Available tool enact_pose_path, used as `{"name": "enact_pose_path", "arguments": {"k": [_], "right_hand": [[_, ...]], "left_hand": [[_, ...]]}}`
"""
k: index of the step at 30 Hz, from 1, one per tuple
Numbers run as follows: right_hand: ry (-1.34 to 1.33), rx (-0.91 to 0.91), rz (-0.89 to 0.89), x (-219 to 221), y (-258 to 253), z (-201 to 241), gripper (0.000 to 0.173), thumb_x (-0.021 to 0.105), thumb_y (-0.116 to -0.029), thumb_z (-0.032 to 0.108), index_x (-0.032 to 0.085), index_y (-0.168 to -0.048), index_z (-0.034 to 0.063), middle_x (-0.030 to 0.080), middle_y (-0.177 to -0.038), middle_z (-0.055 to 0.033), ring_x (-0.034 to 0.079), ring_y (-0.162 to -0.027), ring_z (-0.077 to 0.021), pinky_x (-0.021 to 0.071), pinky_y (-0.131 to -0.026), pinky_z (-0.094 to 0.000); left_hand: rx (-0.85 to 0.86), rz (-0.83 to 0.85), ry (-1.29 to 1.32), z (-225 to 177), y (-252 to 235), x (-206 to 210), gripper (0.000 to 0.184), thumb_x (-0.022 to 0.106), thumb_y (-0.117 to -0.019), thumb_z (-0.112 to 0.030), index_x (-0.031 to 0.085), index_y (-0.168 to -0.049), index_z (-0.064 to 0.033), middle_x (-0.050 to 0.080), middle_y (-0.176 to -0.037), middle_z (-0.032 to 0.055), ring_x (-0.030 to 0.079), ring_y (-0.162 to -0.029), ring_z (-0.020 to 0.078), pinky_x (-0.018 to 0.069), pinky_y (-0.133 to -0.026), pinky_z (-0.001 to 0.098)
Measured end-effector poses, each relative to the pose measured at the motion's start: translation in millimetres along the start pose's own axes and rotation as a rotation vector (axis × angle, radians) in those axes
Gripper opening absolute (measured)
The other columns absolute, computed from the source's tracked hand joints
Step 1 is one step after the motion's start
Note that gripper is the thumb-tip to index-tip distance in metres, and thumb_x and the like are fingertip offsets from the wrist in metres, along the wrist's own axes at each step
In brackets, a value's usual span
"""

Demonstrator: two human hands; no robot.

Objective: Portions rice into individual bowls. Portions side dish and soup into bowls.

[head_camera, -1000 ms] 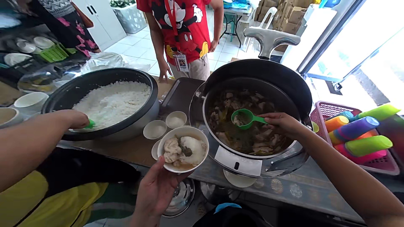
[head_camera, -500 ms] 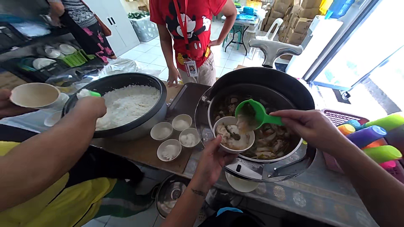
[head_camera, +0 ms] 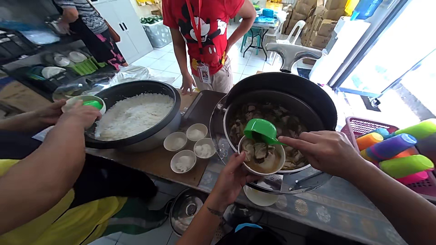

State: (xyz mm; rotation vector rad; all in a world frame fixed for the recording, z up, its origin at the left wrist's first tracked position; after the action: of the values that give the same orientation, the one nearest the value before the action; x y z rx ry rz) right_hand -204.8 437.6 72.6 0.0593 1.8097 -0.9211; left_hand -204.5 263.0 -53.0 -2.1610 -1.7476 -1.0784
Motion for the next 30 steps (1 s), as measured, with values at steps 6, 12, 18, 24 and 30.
{"name": "enact_pose_path", "arguments": {"k": [6, 12, 18, 24, 30], "right_hand": [[0.104, -0.068, -0.051, -9, 6, 7, 0.039, 0.050, -0.0974, 0.002, 0.074, -0.124, 0.0154, 0.058, -0.064, -0.0088, 0.054, -0.050, -0.0251, 0.0387, -0.044, -0.0363], [0.222, -0.093, -0.112, -18, 8, 17, 0.037, 0.049, -0.1007, 0.002, 0.072, -0.125, 0.0152, 0.058, -0.065, -0.0086, 0.052, -0.052, -0.0251, 0.0359, -0.047, -0.0359], [0.163, 0.042, -0.192, -30, 5, 7, 0.035, 0.046, -0.1035, 0.007, 0.072, -0.125, 0.0148, 0.064, -0.069, -0.0139, 0.060, -0.055, -0.0287, 0.0440, -0.048, -0.0401], [-0.347, 0.588, -0.188, -16, 31, -51, 0.037, 0.044, -0.1058, 0.019, 0.068, -0.128, 0.0029, 0.066, -0.082, -0.0006, 0.055, -0.068, 0.0062, 0.0483, -0.066, -0.0118], [-0.371, 0.719, -0.154, 3, 64, -65, 0.039, 0.043, -0.1056, 0.020, 0.068, -0.126, -0.0015, 0.066, -0.081, -0.0003, 0.054, -0.068, 0.0087, 0.0466, -0.065, -0.0096]], "left_hand": [[0.005, 0.011, -0.002, 1, 3, -5, 0.034, 0.029, -0.1097, -0.022, 0.033, -0.140, -0.0073, 0.064, -0.118, 0.0146, 0.071, -0.099, 0.0255, 0.0618, -0.081, 0.0385], [0.021, -0.007, 0.018, -5, 3, -9, 0.034, 0.030, -0.1095, -0.022, 0.034, -0.140, -0.0073, 0.064, -0.118, 0.0149, 0.071, -0.098, 0.0261, 0.0617, -0.081, 0.0390], [0.029, -0.002, 0.031, -13, 1, -12, 0.032, 0.028, -0.1101, -0.022, 0.039, -0.136, -0.0068, 0.065, -0.116, 0.0143, 0.072, -0.096, 0.0258, 0.0618, -0.079, 0.0388], [0.090, -0.070, 0.008, -64, -8, -36, 0.040, 0.023, -0.1113, -0.026, 0.049, -0.130, -0.0028, 0.068, -0.110, 0.0146, 0.072, -0.090, 0.0247, 0.0623, -0.076, 0.0379], [0.269, -0.278, -0.033, -145, -50, -93, 0.038, 0.032, -0.1101, -0.032, 0.046, -0.135, -0.0085, 0.063, -0.117, 0.0135, 0.069, -0.093, 0.0256, 0.0600, -0.079, 0.0422]]}}
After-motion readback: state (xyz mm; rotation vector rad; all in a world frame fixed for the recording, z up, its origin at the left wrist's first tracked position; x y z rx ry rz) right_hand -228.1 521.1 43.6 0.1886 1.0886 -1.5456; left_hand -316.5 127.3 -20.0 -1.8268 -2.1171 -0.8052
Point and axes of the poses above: each hand's wrist, its own y-axis away from the middle knuckle, its own x-axis out of the palm, z = x × y, the point moved 8 cm from there along -y, towards the middle knuckle
